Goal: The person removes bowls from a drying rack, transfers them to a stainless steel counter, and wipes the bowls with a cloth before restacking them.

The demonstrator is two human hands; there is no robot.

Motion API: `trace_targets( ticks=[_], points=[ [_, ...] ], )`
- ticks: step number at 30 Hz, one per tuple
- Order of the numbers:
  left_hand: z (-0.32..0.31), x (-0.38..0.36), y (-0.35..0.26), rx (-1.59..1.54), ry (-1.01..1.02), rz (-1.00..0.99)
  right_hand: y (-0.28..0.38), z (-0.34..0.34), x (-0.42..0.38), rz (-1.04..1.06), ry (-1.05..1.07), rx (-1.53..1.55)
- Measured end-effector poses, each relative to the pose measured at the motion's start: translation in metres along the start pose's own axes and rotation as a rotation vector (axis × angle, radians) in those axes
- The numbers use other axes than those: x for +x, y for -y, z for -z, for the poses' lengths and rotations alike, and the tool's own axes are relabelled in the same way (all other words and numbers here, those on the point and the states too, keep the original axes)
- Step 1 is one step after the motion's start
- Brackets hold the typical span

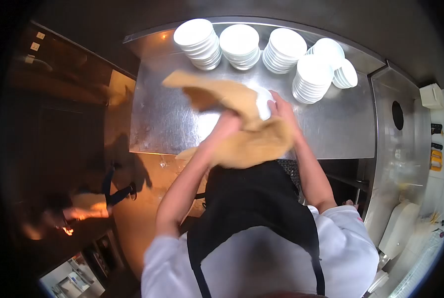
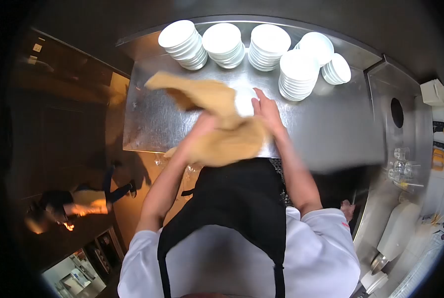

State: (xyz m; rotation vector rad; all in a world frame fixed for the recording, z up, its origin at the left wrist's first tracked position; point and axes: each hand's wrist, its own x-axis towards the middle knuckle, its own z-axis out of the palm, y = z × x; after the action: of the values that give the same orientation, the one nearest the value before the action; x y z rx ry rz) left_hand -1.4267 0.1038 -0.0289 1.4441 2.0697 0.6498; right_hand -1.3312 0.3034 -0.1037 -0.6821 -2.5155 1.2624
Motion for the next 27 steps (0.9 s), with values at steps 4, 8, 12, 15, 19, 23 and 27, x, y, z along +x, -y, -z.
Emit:
trace_targets(
  ticks=[4, 8, 12, 15, 19, 23, 27],
  points=[
    [-0.062, 0.052, 0.006, 0.433, -0.379, -0.108, -0.025, -0.011, -0.004, 0.263, -0.031, 0.307],
    [-0.069, 0.061, 0.000, 0.419, -0.224, 0.118, -0.051, -0.019, 0.006, 0.308, 0.066, 0.057],
    [-0.023, 0.043, -0.003, -0.486, -0.162, 0.071, -0.039, -0.012, 0.006, 0.112, 0.135, 0.314],
    [0.032, -0.014, -0.017, -0.926, -0.348, 0.209, -0.020, 0.006, 0.002, -0.083, 0.035, -0.020],
    [0.012, -0.041, -0.017, -0.687, -0.419, 0.224, -0.030, -0.018, -0.015, -0.114, -0.171, 0.297],
    [-0.036, 0.000, -0.009, -1.313, -0.504, 0.191, 0.037, 0.000, -0.040, -0.035, -0.001, 0.203],
    [-0.060, 0.021, -0.046, -1.837, -0.382, 0.389, 0.027, 0.030, -0.045, -0.020, -0.009, 0.113]
  ],
)
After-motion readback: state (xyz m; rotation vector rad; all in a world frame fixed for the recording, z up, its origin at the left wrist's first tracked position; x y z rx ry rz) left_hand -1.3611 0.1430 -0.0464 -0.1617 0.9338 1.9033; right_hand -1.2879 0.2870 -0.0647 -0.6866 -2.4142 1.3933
